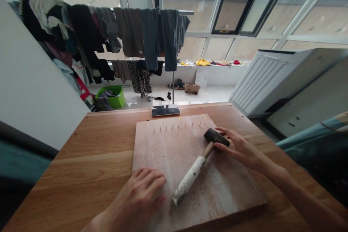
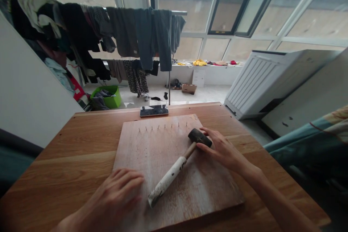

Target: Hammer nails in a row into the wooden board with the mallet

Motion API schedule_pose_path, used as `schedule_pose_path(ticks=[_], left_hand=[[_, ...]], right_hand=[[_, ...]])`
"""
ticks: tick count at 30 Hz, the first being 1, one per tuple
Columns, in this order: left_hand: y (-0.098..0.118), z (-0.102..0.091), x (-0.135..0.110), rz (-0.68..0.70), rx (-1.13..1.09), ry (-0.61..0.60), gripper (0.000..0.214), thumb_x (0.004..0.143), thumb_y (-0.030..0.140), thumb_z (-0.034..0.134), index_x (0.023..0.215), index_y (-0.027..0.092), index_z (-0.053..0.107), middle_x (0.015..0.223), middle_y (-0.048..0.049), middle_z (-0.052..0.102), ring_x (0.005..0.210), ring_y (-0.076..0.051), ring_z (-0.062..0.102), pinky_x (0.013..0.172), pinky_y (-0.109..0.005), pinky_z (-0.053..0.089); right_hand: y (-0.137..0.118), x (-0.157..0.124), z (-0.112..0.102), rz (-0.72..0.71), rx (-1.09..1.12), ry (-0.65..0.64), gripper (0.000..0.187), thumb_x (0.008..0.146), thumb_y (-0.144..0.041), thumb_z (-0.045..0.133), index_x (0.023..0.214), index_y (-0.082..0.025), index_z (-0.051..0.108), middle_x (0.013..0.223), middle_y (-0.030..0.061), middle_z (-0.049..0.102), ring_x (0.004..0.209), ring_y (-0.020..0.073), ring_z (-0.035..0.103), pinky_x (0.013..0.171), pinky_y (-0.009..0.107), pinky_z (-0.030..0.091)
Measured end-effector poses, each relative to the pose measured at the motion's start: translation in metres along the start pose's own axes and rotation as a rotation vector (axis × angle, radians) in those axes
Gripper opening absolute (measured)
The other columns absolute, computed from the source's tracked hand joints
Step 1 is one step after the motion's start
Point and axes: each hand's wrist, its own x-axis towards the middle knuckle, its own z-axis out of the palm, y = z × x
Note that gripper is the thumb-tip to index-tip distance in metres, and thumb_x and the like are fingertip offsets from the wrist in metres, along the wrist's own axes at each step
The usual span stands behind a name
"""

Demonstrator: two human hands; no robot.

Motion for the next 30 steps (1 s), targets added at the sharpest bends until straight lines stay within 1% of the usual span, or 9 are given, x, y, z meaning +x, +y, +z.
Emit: schedule_pose_path(ticks=[3,6,10,13,16,19,22,25,30], left_hand=[[-0.034,-0.013,0.025,-0.222,-0.011,0.202,0.024,0.099,0.028,0.054,0.119,0.022,0.066,0.109,-0.0071,0.072,0.090,-0.018,0.071,0.085,-0.032,0.059],[-0.078,-0.014,0.058,-0.457,-0.088,0.259,0.033,0.095,0.041,0.060,0.120,0.020,0.065,0.091,-0.0030,0.075,0.062,-0.015,0.066,0.066,-0.029,0.058],[-0.112,-0.004,0.092,-0.450,-0.279,0.241,0.042,0.088,0.047,0.065,0.117,0.017,0.068,0.111,-0.0117,0.079,0.066,-0.017,0.071,0.060,-0.029,0.059],[-0.114,0.002,0.099,-0.459,-0.395,0.216,0.035,0.090,0.046,0.063,0.106,0.015,0.071,0.102,-0.0112,0.081,0.050,-0.014,0.066,0.054,-0.028,0.057],[-0.110,0.004,0.097,-0.499,-0.486,0.245,0.036,0.091,0.046,0.062,0.105,0.014,0.072,0.107,-0.0129,0.080,0.046,-0.013,0.065,0.043,-0.025,0.052],[-0.109,0.006,0.100,-0.486,-0.515,0.209,0.037,0.091,0.045,0.063,0.109,0.014,0.071,0.115,-0.0145,0.078,0.062,-0.019,0.074,0.041,-0.025,0.053],[-0.110,0.011,0.109,-0.453,-0.507,0.161,0.032,0.091,0.042,0.062,0.106,0.015,0.072,0.112,-0.0130,0.079,0.082,-0.025,0.079,0.054,-0.028,0.061],[-0.111,0.014,0.115,-0.444,-0.490,0.150,0.025,0.091,0.037,0.064,0.102,0.016,0.073,0.105,-0.0096,0.081,0.084,-0.024,0.079,0.067,-0.031,0.065],[-0.106,0.014,0.117,-0.447,-0.462,0.230,0.027,0.092,0.037,0.062,0.105,0.017,0.073,0.109,-0.0095,0.080,0.075,-0.023,0.078,0.053,-0.028,0.059]], right_hand=[[0.001,0.026,-0.010,-0.034,0.013,0.047,0.044,0.095,-0.053,0.055,0.123,-0.022,0.067,0.112,0.0125,0.073,0.099,0.0285,0.073,0.088,0.043,0.060],[-0.011,0.063,-0.009,-0.048,-0.057,0.085,0.033,0.098,-0.041,0.054,0.115,-0.019,0.072,0.110,0.0118,0.073,0.090,0.0239,0.073,0.085,0.038,0.059],[-0.033,0.103,0.005,-0.052,-0.168,-0.170,0.024,0.093,-0.027,0.062,0.112,-0.018,0.074,0.109,0.0108,0.075,0.085,0.0200,0.072,0.080,0.030,0.055],[-0.043,0.116,0.011,-0.019,-0.248,-0.300,0.021,0.087,-0.012,0.065,0.101,-0.017,0.078,0.092,0.0095,0.078,0.084,0.0215,0.072,0.078,0.027,0.052],[-0.048,0.118,0.009,-0.008,-0.247,-0.275,0.025,0.088,-0.008,0.059,0.103,-0.016,0.078,0.087,0.0092,0.078,0.083,0.0213,0.071,0.077,0.027,0.050],[-0.052,0.116,0.012,-0.035,-0.239,-0.281,0.027,0.089,-0.010,0.060,0.107,-0.016,0.078,0.089,0.0081,0.078,0.083,0.0203,0.071,0.078,0.026,0.048],[-0.057,0.118,0.018,-0.070,-0.236,-0.324,0.017,0.087,-0.014,0.066,0.094,-0.019,0.080,0.085,0.0078,0.078,0.082,0.0206,0.071,0.076,0.025,0.047],[-0.063,0.121,0.020,-0.085,-0.232,-0.328,0.018,0.088,-0.018,0.063,0.083,-0.019,0.081,0.079,0.0075,0.077,0.077,0.0194,0.069,0.075,0.025,0.047],[-0.075,0.128,0.017,-0.141,-0.170,-0.328,0.022,0.090,-0.020,0.060,0.089,-0.017,0.082,0.083,0.0067,0.078,0.076,0.0183,0.068,0.072,0.025,0.048]])
